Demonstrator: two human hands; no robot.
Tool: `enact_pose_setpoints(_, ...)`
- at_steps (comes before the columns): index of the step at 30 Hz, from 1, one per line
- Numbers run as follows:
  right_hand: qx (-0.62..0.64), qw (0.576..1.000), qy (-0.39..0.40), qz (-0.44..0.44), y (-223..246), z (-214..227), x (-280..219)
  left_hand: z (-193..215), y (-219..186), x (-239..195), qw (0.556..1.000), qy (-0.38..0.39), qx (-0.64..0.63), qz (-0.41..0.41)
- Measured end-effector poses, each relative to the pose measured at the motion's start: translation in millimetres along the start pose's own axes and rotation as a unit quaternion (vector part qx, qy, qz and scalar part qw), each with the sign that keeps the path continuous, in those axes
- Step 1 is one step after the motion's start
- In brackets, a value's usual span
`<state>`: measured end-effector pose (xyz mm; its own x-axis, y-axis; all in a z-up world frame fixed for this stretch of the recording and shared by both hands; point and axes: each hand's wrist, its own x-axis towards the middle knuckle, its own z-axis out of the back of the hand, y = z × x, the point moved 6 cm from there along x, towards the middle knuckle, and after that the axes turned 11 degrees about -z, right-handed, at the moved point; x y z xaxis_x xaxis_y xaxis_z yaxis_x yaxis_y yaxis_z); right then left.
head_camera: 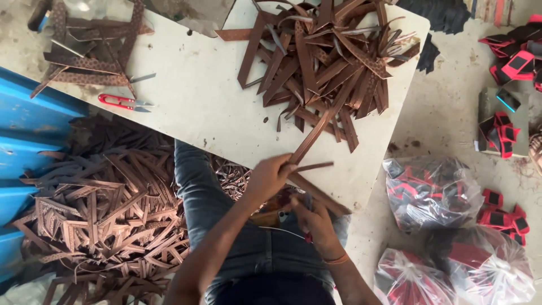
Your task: The person trims and separates individual leather shoe straps using small hand cutters.
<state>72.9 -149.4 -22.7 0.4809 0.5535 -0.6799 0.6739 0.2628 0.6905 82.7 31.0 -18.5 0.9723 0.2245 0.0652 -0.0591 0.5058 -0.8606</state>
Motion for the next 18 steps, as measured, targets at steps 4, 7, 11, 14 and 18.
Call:
enact_pose_setpoints(4, -0.082, 0.994, 0.053, -0.046, -17, 7, 1, 12, -9, 4, 0.997, -0.044, 0.044, -0.052)
enact_pose_setpoints(7, -0.187, 0.981, -0.050, -0.006, 2, 21, -6, 16, -6, 0, 0.997, -0.070, 0.019, -0.039)
enact_pose_setpoints(11, -0.330, 0.876, -0.249, 0.250, 51, 32, -14, 15, -11, -10, 0.996, -0.060, 0.012, -0.071)
enact_pose_setpoints(14, -0.397, 0.811, -0.286, 0.321, 98, 11, -23, 19, -20, -10, 0.996, -0.036, -0.033, -0.077)
enact_pose_setpoints(18, -0.432, 0.794, -0.240, 0.355, 117, 8, -22, 14, -19, -11, 0.980, -0.057, -0.165, -0.096)
